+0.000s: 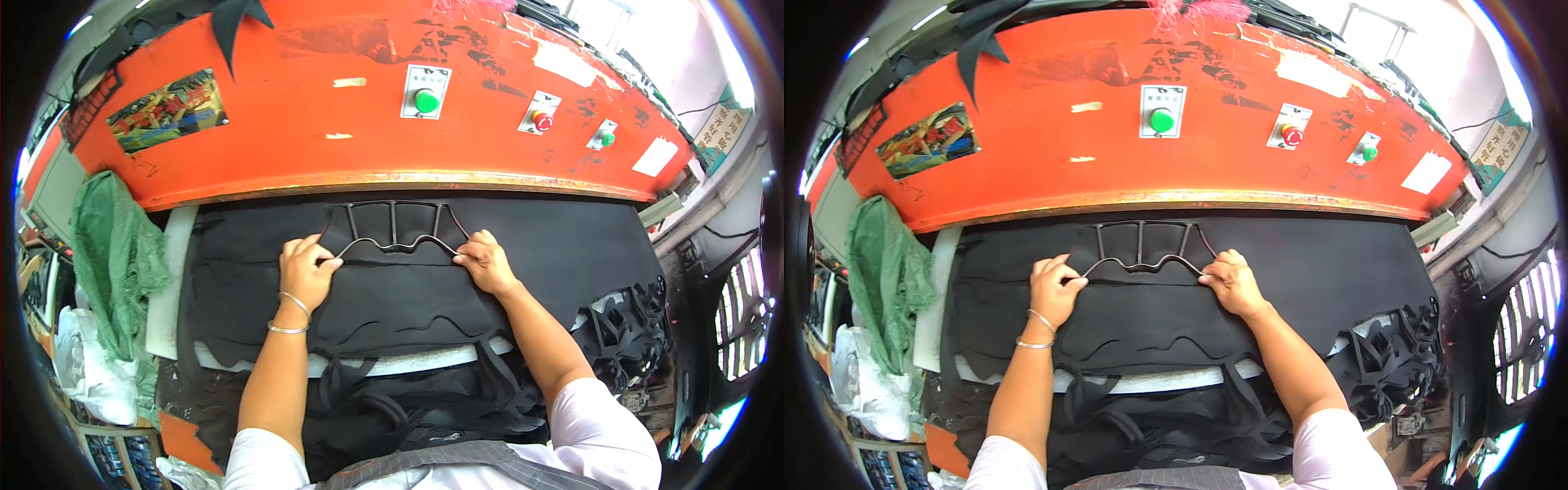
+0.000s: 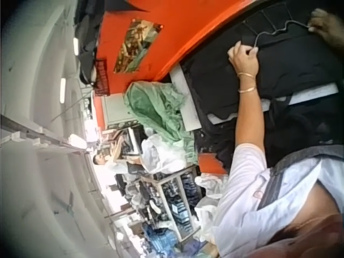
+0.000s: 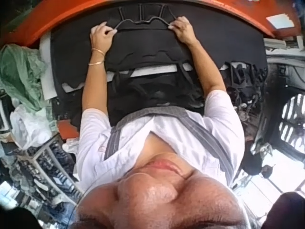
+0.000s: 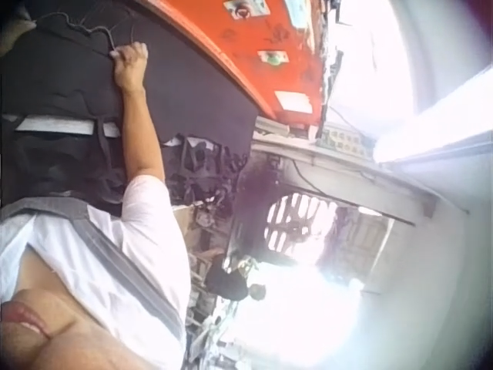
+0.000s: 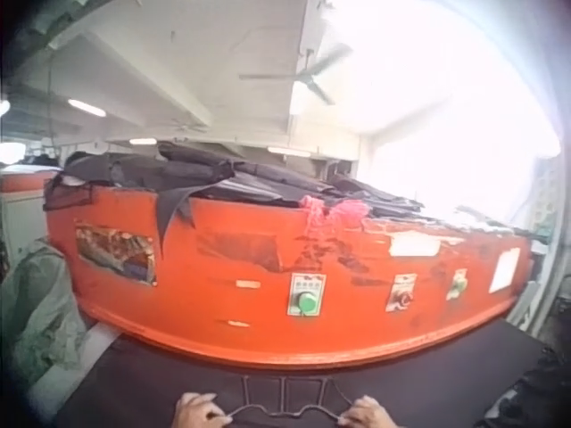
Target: Cutting out shoe upper components from a sheet of material using a hydraulic clicker press and metal dies.
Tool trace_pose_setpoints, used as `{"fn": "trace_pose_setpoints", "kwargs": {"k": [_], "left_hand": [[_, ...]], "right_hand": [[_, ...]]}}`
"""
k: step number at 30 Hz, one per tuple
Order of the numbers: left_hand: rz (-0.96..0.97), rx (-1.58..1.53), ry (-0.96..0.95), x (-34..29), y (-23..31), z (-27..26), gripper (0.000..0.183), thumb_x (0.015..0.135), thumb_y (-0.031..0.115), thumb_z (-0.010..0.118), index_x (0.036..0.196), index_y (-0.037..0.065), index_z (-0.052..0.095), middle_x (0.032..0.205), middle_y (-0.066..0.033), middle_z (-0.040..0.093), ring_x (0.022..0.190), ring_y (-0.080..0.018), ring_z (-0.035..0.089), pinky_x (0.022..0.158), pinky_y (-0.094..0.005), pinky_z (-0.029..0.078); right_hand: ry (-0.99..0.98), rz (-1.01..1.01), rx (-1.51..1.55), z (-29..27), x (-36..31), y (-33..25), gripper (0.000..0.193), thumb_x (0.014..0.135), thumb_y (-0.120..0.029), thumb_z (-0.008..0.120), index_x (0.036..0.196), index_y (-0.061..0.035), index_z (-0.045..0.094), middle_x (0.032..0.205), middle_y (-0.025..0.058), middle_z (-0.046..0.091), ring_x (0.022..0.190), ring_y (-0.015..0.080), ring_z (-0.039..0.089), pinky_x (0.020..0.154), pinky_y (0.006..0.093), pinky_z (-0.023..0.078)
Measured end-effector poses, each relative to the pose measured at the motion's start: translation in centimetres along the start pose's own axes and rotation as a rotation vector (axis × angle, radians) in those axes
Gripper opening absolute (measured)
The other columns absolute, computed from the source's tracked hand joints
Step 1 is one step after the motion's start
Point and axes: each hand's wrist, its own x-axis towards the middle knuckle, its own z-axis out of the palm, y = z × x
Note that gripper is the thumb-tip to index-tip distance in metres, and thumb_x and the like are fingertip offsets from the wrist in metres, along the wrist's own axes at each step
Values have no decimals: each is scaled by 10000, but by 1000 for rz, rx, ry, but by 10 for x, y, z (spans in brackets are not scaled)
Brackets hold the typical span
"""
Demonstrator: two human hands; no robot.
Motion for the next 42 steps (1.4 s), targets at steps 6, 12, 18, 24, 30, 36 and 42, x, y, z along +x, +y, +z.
{"fn": "trace_pose_setpoints", "kwargs": {"k": [6,12,18,24,30,36,42], "left_hand": [[-47,105,-109,4,4,-1,229,770,289,717,732,66,682,1122,-157,667,1039,-311,551,896,-429,419],[-103,119,-162,4,14,-6,272,691,341,767,739,79,711,1149,-207,646,1105,-318,527,953,-434,385],[65,95,70,3,22,-5,223,661,290,794,676,99,679,1049,-130,691,1044,-277,547,929,-414,361],[182,-154,293,20,42,-8,339,600,178,860,878,63,703,1093,-146,667,1047,-281,551,853,-362,480],[-114,-371,7,19,6,40,794,881,395,652,1465,17,269,1309,-187,542,1192,-243,545,887,-289,470],[2,168,-314,24,16,37,440,985,318,467,1237,-29,571,1220,-195,604,1163,-297,563,999,-353,418],[18,158,-361,40,14,26,437,904,218,580,1273,-13,543,1272,-209,557,1201,-359,509,1038,-402,384]], "right_hand": [[20,-312,-168,-64,64,-37,515,893,-523,534,1202,-116,599,1240,152,515,1208,376,415,1004,518,306],[-26,-457,-204,5,84,-10,881,839,-716,433,1400,-37,398,1508,250,221,1413,431,152,1122,554,144],[-487,-346,-17,24,96,-20,647,764,-594,657,943,28,644,947,171,612,980,351,569,830,423,479],[-1057,-4,-43,4,132,-33,683,745,-420,756,1280,-49,547,1220,161,608,1164,317,559,981,384,435],[-749,-72,103,9,100,-27,503,891,-336,612,1322,-90,531,1207,203,601,1124,366,555,978,418,423],[259,-341,127,-10,65,-45,228,798,-267,699,906,-79,626,763,64,602,763,268,587,785,394,410],[844,262,48,-125,13,-44,135,875,-130,580,908,-15,516,846,208,545,793,418,536,705,471,438]]}}
